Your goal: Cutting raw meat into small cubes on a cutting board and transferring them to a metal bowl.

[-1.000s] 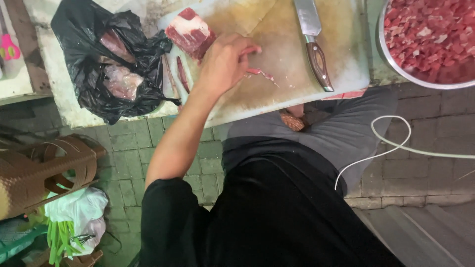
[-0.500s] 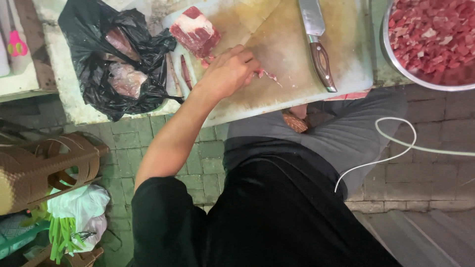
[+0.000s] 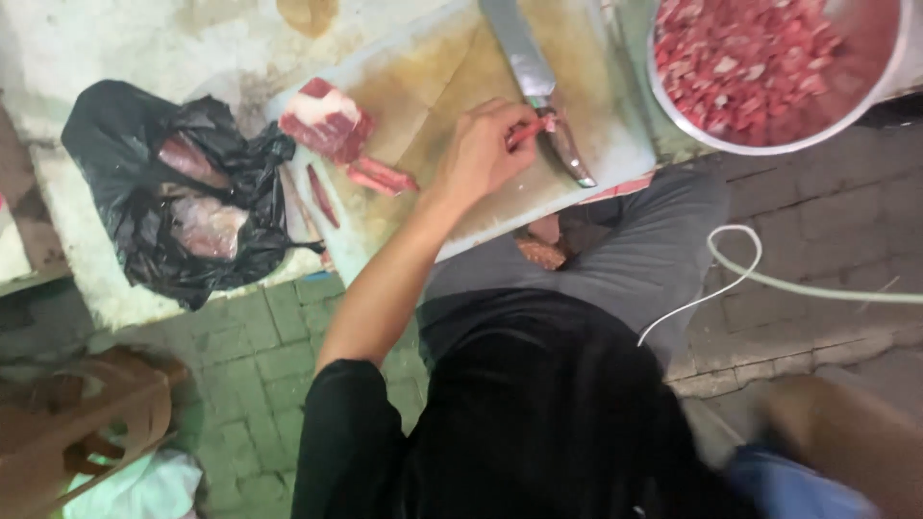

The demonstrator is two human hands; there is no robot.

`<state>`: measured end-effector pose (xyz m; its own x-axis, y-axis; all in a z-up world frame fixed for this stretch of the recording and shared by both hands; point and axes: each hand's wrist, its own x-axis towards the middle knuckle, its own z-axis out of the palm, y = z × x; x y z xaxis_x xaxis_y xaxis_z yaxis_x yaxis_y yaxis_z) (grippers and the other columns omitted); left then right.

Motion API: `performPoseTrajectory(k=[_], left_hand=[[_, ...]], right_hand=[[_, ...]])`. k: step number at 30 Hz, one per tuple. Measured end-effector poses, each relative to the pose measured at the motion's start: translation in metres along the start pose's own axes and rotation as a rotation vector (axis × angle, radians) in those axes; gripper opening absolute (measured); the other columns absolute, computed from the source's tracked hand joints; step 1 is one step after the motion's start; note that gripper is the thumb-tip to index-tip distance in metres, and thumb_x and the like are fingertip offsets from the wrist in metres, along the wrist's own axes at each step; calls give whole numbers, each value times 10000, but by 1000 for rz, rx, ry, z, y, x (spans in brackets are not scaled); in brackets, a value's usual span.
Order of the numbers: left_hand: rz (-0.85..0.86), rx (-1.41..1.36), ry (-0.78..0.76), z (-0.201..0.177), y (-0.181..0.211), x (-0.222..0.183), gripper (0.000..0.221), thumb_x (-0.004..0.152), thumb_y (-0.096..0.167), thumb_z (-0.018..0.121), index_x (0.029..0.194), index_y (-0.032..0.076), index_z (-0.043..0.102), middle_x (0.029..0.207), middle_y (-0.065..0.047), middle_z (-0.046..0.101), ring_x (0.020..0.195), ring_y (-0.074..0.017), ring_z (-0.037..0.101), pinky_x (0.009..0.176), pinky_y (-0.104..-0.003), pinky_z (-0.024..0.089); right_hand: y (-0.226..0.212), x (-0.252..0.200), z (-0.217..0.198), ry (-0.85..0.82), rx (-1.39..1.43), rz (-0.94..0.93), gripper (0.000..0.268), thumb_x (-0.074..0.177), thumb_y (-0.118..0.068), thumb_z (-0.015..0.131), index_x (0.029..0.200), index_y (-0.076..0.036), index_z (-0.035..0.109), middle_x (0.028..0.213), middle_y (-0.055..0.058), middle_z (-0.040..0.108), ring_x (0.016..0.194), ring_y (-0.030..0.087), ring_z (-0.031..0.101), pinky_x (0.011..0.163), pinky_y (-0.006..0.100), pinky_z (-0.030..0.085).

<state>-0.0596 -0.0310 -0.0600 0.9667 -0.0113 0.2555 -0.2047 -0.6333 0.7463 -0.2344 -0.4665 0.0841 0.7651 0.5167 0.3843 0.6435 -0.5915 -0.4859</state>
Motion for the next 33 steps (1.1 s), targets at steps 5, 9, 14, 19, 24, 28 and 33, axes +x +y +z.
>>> performPoseTrajectory(k=[5,9,14,19,24,28,33], left_hand=[[-230,1,10,2,-28,-16,247,725,198,727,969,178,693,723,-74,672,751,-317,699,681,-429,564],[-330,-6,17,-25,-16,-25,258,725,181,719,978,204,675,755,-30,704,776,-251,718,709,-372,576],[-312,-29,15,-55,7,-29,225,745,167,733,963,212,704,784,-20,723,780,-219,712,695,-344,580],[-203,-14,13,-60,13,-15,214,766,113,728,972,166,698,792,-67,716,787,-264,708,670,-364,588],[-148,-78,-5,-16,-4,-8,194,747,44,718,931,103,703,758,-106,709,738,-277,710,626,-360,595],[-52,-57,3,21,-19,-2,176,756,126,743,916,112,673,780,-128,674,752,-346,690,637,-416,569],[131,105,144,19,-15,-9,114,858,266,751,907,178,699,984,-18,653,898,-251,667,741,-327,560]], right_hand=[[57,179,216,-36,96,-3,343,855,-232,772,1111,-67,614,1061,88,596,1019,315,629,862,365,503],[45,211,252,-8,-87,-22,481,800,-235,799,1190,-61,578,1138,101,547,1098,300,603,878,369,529],[42,236,264,-143,-134,-13,565,804,-112,766,1258,28,460,1138,245,501,1031,451,571,846,489,521],[49,243,245,-272,-38,136,639,809,-30,641,1393,36,390,1156,305,557,1070,505,557,923,546,473],[65,203,212,-231,202,395,546,894,-25,492,1430,-95,412,1123,320,635,1032,538,588,902,602,467],[85,158,221,43,457,461,316,973,-123,511,1269,-14,531,844,150,706,569,250,642,544,349,509],[112,127,248,164,422,515,383,891,-156,760,1196,-18,574,865,158,700,676,247,649,581,340,490]])
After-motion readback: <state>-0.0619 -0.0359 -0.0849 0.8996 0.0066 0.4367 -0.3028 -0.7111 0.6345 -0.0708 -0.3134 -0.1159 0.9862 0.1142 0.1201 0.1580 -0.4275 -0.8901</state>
